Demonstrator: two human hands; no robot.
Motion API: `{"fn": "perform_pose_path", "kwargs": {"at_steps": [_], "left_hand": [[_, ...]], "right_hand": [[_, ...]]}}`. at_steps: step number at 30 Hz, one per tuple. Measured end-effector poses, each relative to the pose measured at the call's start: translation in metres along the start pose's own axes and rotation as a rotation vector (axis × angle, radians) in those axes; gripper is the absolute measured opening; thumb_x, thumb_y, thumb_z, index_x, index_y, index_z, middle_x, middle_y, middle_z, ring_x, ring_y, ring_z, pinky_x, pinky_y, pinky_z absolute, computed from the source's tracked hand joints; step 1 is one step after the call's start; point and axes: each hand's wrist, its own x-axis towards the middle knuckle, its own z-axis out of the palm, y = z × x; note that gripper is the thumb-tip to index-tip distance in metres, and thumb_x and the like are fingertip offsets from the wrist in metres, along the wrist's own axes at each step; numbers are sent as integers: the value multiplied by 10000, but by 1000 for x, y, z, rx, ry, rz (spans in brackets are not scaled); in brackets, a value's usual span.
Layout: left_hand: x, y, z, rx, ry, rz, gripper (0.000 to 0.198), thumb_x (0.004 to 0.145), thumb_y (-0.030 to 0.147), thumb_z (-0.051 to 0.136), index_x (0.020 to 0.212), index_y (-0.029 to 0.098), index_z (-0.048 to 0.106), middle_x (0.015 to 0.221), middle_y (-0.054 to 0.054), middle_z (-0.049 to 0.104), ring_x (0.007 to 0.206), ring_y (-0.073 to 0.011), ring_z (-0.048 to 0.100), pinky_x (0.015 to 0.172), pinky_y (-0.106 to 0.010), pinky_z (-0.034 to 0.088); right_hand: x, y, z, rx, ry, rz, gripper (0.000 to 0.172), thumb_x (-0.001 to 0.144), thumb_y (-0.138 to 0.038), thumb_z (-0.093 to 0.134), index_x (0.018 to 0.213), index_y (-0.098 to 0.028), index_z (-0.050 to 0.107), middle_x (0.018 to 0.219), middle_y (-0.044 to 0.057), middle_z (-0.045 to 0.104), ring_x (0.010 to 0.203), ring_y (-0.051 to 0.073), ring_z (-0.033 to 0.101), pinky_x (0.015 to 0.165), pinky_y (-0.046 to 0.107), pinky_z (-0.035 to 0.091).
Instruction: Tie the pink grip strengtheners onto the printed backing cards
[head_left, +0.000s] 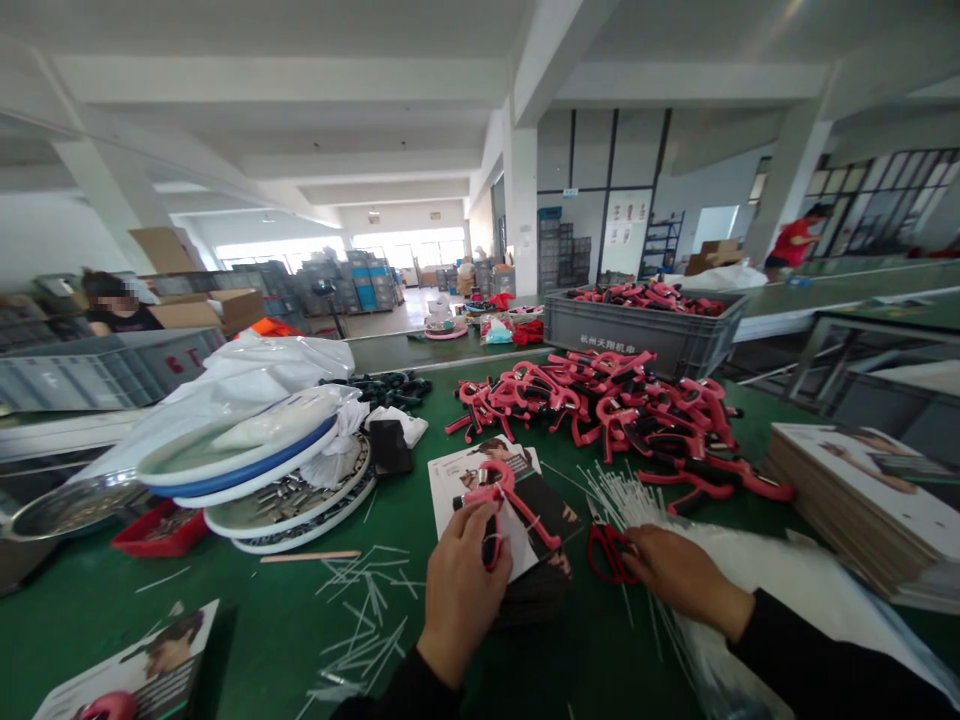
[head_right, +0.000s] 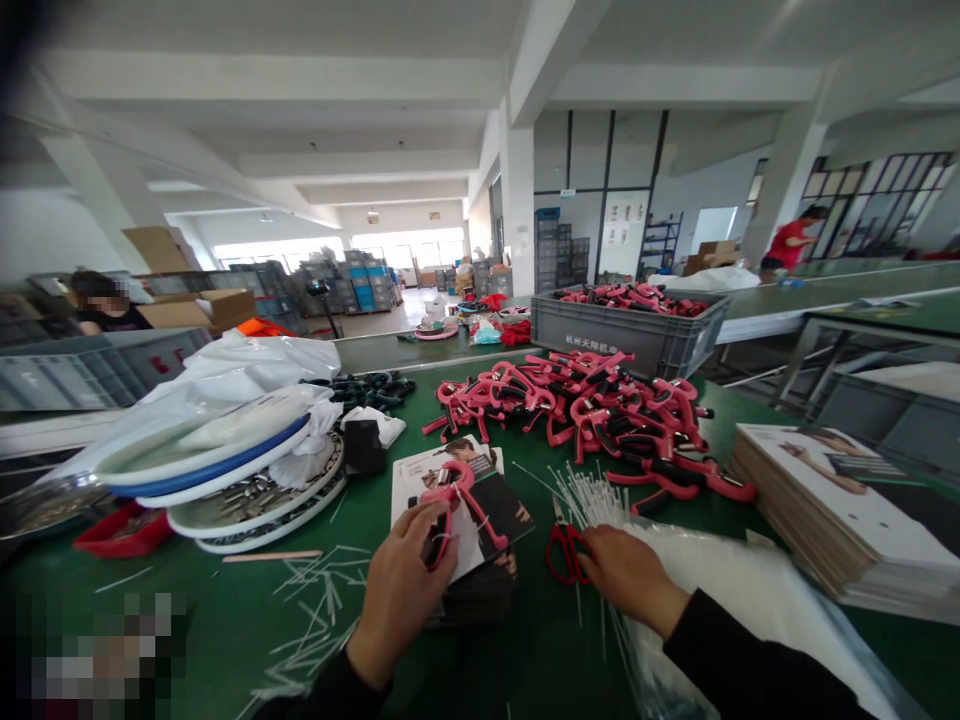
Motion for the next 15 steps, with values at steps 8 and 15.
{"fn": "perform_pose_path", "kwargs": {"at_steps": [8,15], "left_hand": [[1,-11,-8,-169,-84,34,329,723,167,565,1047,196,613,1143,-65,624,1047,-188,580,928,-330,461],[-3,-23,-9,-241,-112,78,422,726,105,505,1130,197,581,1223,-71,586,1140,-189,528,995,-346,410]], "right_hand": [[22,-24,8,51,-54,67,208,735,-189,488,862,-122,637,844,168,679,815,290,645,676,356,437],[25,-8,-4,229,-142,154,182,660,-188,509,777,-140,641,784,111,691,731,231,642,580,272,422]]}}
